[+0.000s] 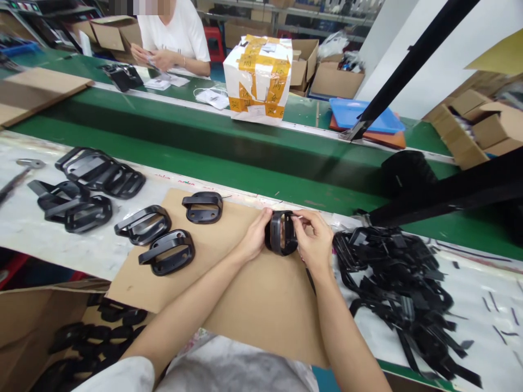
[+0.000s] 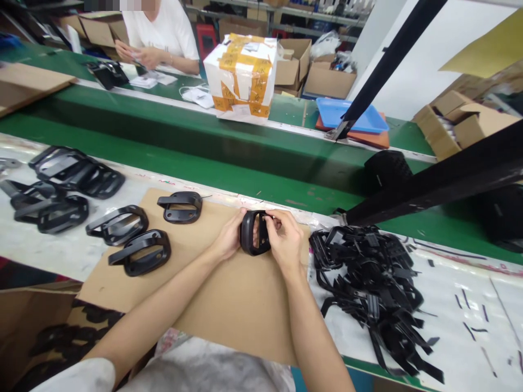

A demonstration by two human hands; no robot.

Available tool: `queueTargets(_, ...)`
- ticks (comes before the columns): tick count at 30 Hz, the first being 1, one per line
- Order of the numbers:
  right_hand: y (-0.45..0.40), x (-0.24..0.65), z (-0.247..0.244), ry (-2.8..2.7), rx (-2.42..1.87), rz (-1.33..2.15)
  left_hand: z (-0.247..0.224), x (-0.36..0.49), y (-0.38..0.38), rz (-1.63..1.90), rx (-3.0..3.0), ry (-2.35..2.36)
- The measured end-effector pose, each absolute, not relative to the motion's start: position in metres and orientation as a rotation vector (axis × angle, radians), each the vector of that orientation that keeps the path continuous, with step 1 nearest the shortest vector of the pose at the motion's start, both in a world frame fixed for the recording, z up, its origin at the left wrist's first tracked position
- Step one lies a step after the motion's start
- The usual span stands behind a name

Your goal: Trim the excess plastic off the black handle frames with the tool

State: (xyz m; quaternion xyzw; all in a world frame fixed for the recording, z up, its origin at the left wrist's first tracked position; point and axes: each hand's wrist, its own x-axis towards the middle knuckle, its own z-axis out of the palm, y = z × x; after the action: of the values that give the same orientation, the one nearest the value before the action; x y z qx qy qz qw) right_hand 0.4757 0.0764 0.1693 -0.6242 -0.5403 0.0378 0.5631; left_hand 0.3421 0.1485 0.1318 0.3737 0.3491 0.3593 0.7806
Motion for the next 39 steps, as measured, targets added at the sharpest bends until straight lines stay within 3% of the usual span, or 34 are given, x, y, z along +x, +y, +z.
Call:
queueTargets(9,0.079,0.482,0.163,-1.217,-1.416,0.244,0.141,0.335,0.155,0.764,0.968,0.727)
queueTargets(39,0.080,0.482,0.161,-1.350,-1.452,0.167,0.152,0.338,0.150,0.619,0.735,0.519)
